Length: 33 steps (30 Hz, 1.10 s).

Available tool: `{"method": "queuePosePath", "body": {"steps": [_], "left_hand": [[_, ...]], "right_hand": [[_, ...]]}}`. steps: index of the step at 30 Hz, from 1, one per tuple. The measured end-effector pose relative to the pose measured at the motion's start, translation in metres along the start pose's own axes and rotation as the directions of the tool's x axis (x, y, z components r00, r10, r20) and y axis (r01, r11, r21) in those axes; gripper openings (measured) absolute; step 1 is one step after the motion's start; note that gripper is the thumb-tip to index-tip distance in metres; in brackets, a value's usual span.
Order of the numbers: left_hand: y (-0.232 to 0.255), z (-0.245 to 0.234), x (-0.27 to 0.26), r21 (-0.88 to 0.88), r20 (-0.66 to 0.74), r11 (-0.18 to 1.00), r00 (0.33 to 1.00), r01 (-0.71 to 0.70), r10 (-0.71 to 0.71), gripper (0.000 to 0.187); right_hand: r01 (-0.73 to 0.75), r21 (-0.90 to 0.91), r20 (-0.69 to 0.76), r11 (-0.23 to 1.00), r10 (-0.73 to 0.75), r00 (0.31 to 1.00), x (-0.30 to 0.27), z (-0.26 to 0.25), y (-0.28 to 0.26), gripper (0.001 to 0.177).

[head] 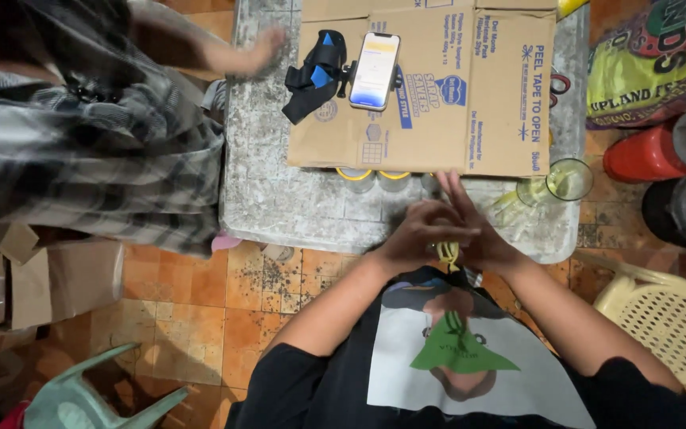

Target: Tying yellow strings around the openings of small plastic bags to seal them.

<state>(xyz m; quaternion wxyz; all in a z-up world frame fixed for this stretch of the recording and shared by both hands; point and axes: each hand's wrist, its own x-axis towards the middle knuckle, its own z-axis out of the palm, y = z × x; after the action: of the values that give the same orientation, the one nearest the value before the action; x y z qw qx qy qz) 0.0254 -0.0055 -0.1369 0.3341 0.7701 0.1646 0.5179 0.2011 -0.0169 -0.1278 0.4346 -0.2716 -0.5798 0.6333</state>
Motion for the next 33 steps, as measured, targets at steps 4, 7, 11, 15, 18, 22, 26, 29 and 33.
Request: {"method": "queuePosePath", "body": {"steps": [4, 7, 11, 15, 18, 22, 26, 29, 33], "left_hand": [[0.027, -0.026, 0.029, 0.255, 0.135, 0.963, 0.989, -0.09, 0.056, 0.057], [0.037, -0.031, 0.038, 0.645, 0.174, 0.741, 0.98, -0.185, 0.093, 0.064], [0.028, -0.029, 0.043, 0.648, 0.231, 0.71, 0.96, -0.275, 0.16, 0.045], [0.039, -0.035, 0.049, 0.565, 0.32, 0.773, 0.94, -0.288, 0.116, 0.051], [0.036, -0.042, 0.049, 0.594, 0.423, 0.763, 0.906, -0.257, -0.025, 0.069], [0.052, -0.048, 0.063, 0.68, 0.514, 0.725, 0.775, -0.106, -0.368, 0.064], [0.045, -0.053, 0.064, 0.531, 0.552, 0.788, 0.579, 0.312, -0.6, 0.093], [0.044, -0.053, 0.059, 0.473, 0.527, 0.77, 0.563, 0.428, -0.637, 0.099], [0.04, -0.054, 0.054, 0.312, 0.456, 0.824, 0.686, 0.473, -0.567, 0.092]], "right_hand": [[-0.069, -0.157, -0.015, 0.985, 0.068, 0.998, 0.004, 0.005, -0.004, 0.14], [-0.033, -0.346, -0.023, 0.938, 0.027, 0.999, 0.003, 0.015, 0.007, 0.129], [0.026, -0.608, -0.021, 0.794, -0.049, 0.999, 0.002, 0.008, 0.019, 0.109], [0.066, -0.62, 0.002, 0.781, -0.083, 0.997, -0.001, -0.01, 0.017, 0.092], [0.102, -0.63, 0.029, 0.77, -0.108, 0.994, -0.006, -0.014, 0.012, 0.08], [0.144, -0.636, 0.061, 0.758, -0.137, 0.989, -0.001, 0.006, -0.02, 0.07], [-0.014, -0.777, -0.045, 0.63, -0.034, 0.998, 0.014, 0.044, -0.038, 0.101], [0.212, -0.842, 0.039, 0.496, -0.336, 0.941, 0.016, 0.045, -0.008, 0.054], [0.44, -0.547, 0.102, 0.713, -0.465, 0.88, 0.042, 0.047, -0.051, 0.025]]}}
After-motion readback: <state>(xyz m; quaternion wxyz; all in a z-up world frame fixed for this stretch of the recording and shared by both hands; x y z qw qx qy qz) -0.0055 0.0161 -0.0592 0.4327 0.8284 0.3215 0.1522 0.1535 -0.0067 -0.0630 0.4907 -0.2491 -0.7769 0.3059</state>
